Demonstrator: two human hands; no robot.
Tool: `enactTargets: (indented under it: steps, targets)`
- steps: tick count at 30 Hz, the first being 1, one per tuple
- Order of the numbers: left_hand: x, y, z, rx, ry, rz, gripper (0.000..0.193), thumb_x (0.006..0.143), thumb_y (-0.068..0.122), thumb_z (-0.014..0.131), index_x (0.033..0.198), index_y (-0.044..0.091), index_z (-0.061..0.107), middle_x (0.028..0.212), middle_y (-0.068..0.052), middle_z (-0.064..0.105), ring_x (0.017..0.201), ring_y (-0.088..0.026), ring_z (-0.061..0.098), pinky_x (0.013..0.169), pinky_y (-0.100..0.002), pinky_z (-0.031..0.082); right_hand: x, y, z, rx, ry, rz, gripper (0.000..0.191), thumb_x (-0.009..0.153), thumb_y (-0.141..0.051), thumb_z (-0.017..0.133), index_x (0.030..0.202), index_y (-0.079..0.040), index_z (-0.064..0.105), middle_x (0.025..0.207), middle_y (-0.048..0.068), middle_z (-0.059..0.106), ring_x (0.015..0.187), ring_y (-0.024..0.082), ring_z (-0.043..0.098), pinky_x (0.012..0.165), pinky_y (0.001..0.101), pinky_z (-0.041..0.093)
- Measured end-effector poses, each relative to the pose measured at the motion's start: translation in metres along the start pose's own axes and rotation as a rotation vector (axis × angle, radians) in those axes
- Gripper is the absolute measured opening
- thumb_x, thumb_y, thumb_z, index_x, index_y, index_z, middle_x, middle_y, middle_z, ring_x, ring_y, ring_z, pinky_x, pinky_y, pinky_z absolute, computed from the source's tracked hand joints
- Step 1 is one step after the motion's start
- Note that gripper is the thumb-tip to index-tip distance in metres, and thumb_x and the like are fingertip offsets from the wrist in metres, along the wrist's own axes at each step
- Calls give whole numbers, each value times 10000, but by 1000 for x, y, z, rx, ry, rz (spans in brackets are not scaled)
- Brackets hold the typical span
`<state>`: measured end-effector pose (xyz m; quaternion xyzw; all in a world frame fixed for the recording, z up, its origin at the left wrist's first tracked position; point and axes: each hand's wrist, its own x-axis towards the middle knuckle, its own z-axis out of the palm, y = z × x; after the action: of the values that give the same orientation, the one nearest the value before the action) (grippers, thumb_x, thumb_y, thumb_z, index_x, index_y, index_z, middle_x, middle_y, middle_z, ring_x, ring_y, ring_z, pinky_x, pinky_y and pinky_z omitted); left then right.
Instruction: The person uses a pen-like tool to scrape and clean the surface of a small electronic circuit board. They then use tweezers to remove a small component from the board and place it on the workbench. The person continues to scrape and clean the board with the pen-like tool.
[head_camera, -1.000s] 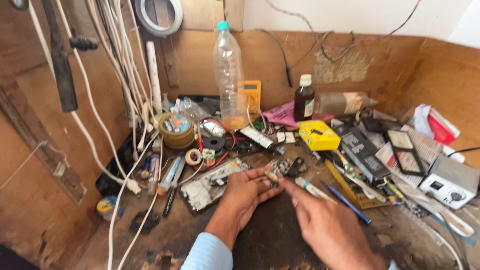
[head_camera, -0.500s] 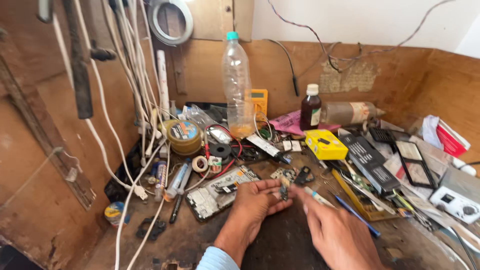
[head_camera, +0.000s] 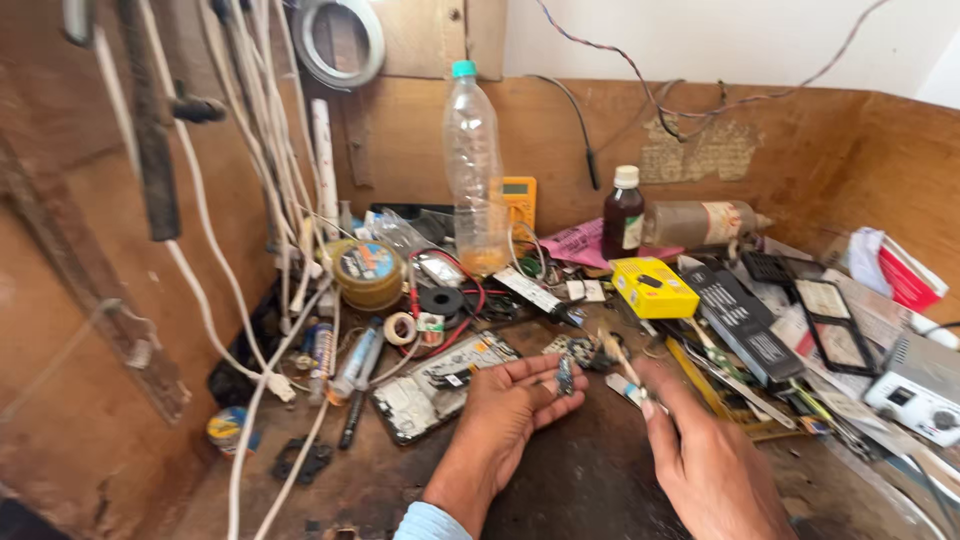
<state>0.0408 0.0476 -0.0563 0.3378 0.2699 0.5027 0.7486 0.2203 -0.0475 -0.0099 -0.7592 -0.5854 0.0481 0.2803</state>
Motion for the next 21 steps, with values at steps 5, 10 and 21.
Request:
enactTargets:
  steps: [5,10,21]
  targets:
    - [-2,0,2,27,6,14,407,902,-100,584,1308,-128,581,1176,-213,725,1028,-264,744,923,-396,636,13,-6,19,308,-8,-17,342,918,-355,707,1108,-70,706,805,175,785,752,305,739,696,427,570]
    - [-6,2,3,40,-7,-1,437,915,-56,592,1351,-67,598,1238,-158,732,1075,-224,720,947,-367,605,31,-23,37,368,-97,-10,292,854,-336,778,909,-49,793,740,128,785,662,237,743,676,375,550]
    - [0,-21,33,42,44,-24,437,925,-32,595,1358,12,635,1211,-100,749,1040,-168,708,902,-293,577,30,-8,44,662,24,137,132,818,-145,780,869,-25,798,691,70,773,627,112,639,615,306,517]
